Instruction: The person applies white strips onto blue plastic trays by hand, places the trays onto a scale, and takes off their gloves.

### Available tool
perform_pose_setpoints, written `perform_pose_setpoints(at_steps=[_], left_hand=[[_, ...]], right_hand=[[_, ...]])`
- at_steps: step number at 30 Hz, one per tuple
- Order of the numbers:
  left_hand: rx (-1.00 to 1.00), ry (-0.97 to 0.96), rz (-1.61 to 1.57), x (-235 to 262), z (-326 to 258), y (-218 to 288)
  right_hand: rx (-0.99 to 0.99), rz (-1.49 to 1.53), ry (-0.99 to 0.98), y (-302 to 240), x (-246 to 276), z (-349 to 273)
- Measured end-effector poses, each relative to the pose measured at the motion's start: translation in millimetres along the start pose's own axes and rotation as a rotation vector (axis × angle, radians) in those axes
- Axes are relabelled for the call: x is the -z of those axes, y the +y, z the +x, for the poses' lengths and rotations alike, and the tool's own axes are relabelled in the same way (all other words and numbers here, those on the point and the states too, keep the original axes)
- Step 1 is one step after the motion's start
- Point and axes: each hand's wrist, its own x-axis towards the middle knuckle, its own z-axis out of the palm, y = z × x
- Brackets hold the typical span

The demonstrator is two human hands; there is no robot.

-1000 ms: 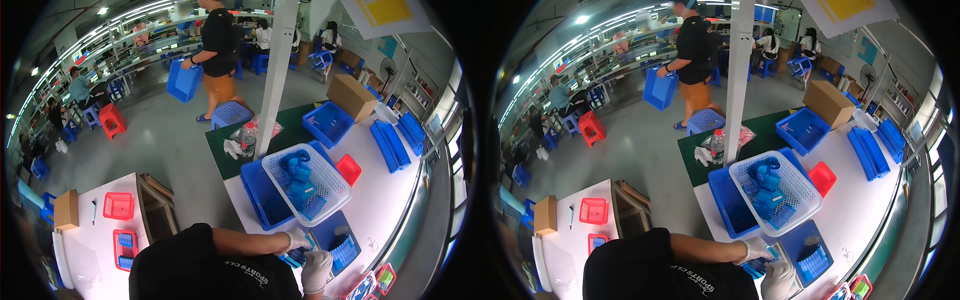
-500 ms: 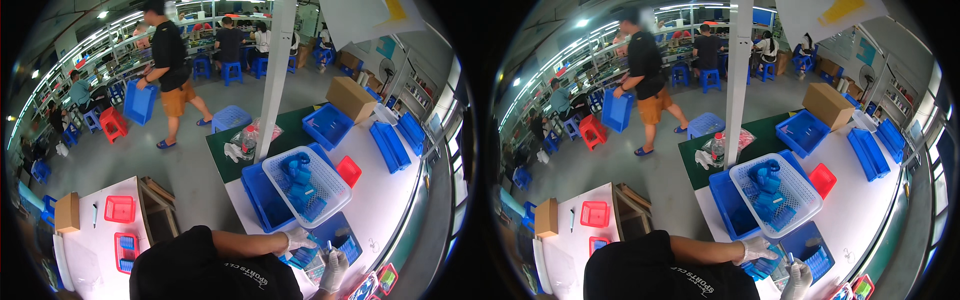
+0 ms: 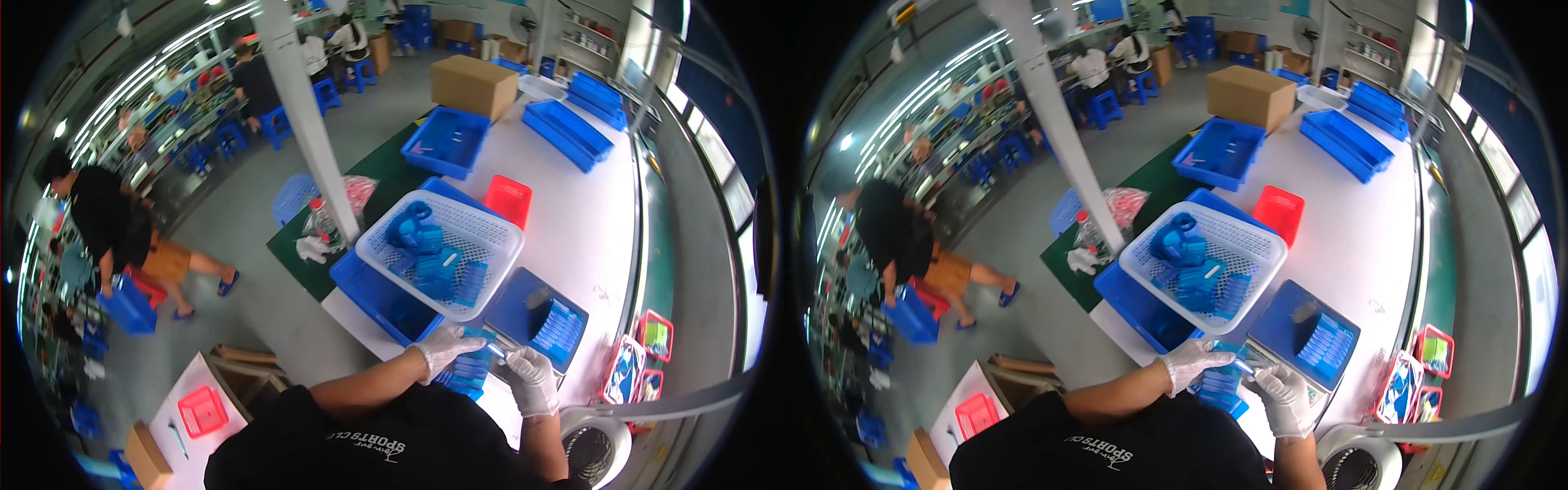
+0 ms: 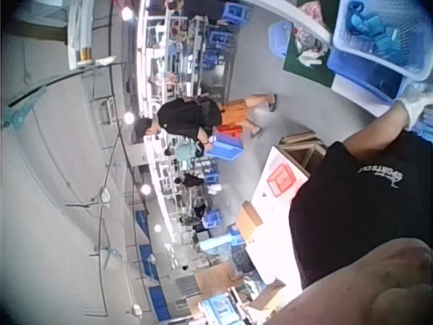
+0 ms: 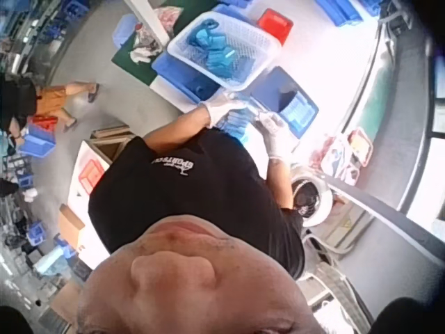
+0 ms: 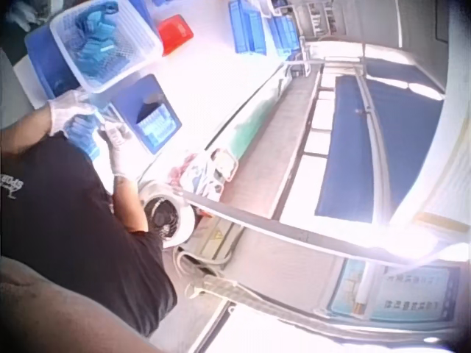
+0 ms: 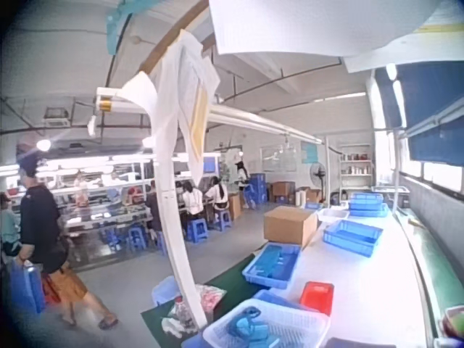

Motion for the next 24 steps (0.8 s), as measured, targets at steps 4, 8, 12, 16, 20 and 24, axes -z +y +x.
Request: perform_pose_setpoints(at_steps=[4, 8, 12, 16, 20, 24], left_hand=[[-0.02, 0.043, 0.253, -2, 3, -1], [-0.051, 0.011, 0.341, -1, 7, -13], [-0.123, 0.06, 0.715, -8, 7, -10], [-0.138, 0.097, 0.9, -18, 2, 3], [-0.237, 0.125, 0.785, -8, 14, -17], [-0.107, 0.034, 0.578, -23, -8, 9]], right_hand=[[-0.065, 0.122, -0.02, 11, 6, 3], [-0.126, 0.198, -0.048, 20, 6, 5], [-0.176, 0.149, -0.033, 19, 3, 3], [-0.122, 0.14, -0.058, 21, 0, 7], [-0.121, 0.213, -0.118, 26, 4, 16], [-0.172, 0.359, -0.149, 39, 21, 31]])
